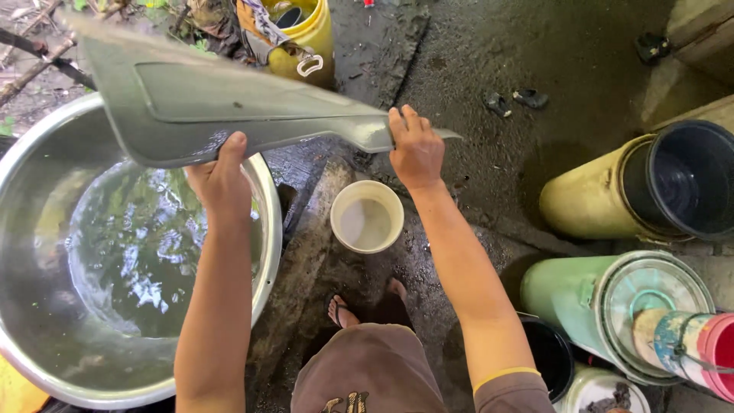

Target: The person is scrubbing and washing car mats in a large metal basin with water and detergent.

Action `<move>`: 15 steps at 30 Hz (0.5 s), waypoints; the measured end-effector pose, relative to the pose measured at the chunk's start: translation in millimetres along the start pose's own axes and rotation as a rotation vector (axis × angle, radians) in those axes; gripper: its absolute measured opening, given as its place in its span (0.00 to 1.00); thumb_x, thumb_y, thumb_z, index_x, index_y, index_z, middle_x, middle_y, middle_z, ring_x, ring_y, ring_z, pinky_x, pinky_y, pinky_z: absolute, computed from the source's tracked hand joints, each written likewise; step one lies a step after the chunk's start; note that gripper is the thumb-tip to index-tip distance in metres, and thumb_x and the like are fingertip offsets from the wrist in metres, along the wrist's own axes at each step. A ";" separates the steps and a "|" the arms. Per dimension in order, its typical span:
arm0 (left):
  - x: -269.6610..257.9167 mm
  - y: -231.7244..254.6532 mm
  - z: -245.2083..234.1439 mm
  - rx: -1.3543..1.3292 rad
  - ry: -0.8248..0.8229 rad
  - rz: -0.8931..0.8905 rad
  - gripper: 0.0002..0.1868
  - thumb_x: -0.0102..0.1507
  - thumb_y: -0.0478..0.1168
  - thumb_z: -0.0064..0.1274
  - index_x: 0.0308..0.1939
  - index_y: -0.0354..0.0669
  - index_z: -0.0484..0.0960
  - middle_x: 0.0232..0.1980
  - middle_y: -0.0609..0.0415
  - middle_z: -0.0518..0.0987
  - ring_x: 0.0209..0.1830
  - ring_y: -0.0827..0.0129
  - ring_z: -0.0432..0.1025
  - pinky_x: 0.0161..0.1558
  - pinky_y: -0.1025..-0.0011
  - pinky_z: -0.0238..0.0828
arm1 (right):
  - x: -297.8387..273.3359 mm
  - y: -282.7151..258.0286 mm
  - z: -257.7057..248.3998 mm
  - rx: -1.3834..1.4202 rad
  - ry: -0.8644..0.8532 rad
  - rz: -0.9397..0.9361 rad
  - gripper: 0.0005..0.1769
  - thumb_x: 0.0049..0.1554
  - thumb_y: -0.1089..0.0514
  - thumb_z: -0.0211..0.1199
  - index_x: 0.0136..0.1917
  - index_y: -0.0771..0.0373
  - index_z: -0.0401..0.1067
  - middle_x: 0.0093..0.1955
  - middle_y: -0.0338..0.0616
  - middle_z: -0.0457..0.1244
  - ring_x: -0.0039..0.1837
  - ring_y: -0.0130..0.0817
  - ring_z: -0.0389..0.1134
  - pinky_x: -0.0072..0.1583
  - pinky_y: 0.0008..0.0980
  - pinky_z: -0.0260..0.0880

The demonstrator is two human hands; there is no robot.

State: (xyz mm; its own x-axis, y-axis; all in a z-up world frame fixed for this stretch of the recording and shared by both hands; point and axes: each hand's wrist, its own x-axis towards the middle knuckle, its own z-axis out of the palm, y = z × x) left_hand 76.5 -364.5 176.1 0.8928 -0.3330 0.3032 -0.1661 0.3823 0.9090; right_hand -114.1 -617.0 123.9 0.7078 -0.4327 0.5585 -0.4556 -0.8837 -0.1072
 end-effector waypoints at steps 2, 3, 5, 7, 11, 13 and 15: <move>-3.6 26.2 8.4 0.034 0.053 -0.046 0.17 0.66 0.31 0.58 0.57 0.32 0.73 0.52 0.51 0.77 0.50 0.68 0.75 0.57 0.67 0.75 | 3.3 -4.1 -10.6 0.018 0.016 -0.015 0.25 0.52 0.65 0.64 0.65 0.59 0.73 0.64 0.50 0.67 0.59 0.47 0.71 0.54 0.44 0.75; -6.0 39.0 12.1 0.067 0.105 -0.098 0.20 0.63 0.30 0.56 0.58 0.35 0.69 0.51 0.53 0.76 0.49 0.68 0.75 0.54 0.67 0.78 | 4.8 -6.4 -15.1 0.035 0.027 -0.028 0.25 0.52 0.65 0.64 0.64 0.59 0.74 0.63 0.49 0.67 0.59 0.47 0.71 0.53 0.44 0.75; -12.0 44.4 9.2 0.126 0.146 -0.091 0.21 0.64 0.30 0.56 0.59 0.35 0.67 0.52 0.52 0.75 0.51 0.67 0.76 0.56 0.66 0.80 | 7.1 -5.9 -22.5 0.052 0.049 -0.054 0.22 0.53 0.64 0.64 0.62 0.60 0.74 0.62 0.49 0.68 0.59 0.47 0.72 0.54 0.44 0.75; -19.1 47.8 9.1 0.183 0.189 -0.082 0.22 0.64 0.29 0.56 0.60 0.34 0.66 0.53 0.51 0.73 0.52 0.66 0.76 0.58 0.66 0.81 | 1.5 0.9 -15.1 0.070 0.072 -0.082 0.20 0.54 0.64 0.65 0.60 0.60 0.75 0.62 0.49 0.68 0.59 0.47 0.72 0.54 0.44 0.75; -37.6 50.0 31.2 -0.187 0.138 -0.038 0.14 0.66 0.25 0.52 0.56 0.29 0.74 0.53 0.44 0.79 0.50 0.59 0.80 0.54 0.58 0.83 | -14.7 20.3 -30.6 0.219 -0.144 -0.007 0.11 0.59 0.62 0.64 0.56 0.61 0.77 0.52 0.45 0.70 0.50 0.41 0.72 0.48 0.40 0.74; -50.6 46.5 46.1 -0.276 0.147 -0.022 0.14 0.66 0.24 0.52 0.56 0.28 0.75 0.53 0.42 0.79 0.50 0.57 0.81 0.53 0.55 0.82 | -24.4 29.2 -48.8 0.236 -0.107 -0.040 0.13 0.53 0.62 0.67 0.53 0.60 0.78 0.47 0.43 0.70 0.49 0.43 0.72 0.48 0.42 0.73; -65.7 40.0 61.7 -0.281 0.158 -0.033 0.14 0.66 0.24 0.51 0.56 0.30 0.76 0.52 0.44 0.79 0.48 0.58 0.80 0.50 0.55 0.86 | -42.3 45.1 -54.0 0.286 -0.040 -0.068 0.17 0.47 0.60 0.67 0.52 0.59 0.77 0.47 0.41 0.70 0.49 0.43 0.72 0.47 0.41 0.73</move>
State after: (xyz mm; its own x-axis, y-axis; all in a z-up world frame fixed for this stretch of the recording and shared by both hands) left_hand -14.6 -380.6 210.2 0.9535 -0.2195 0.2065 -0.0335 0.6038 0.7964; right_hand -193.8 -628.9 139.9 0.7546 -0.3725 0.5403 -0.2397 -0.9228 -0.3015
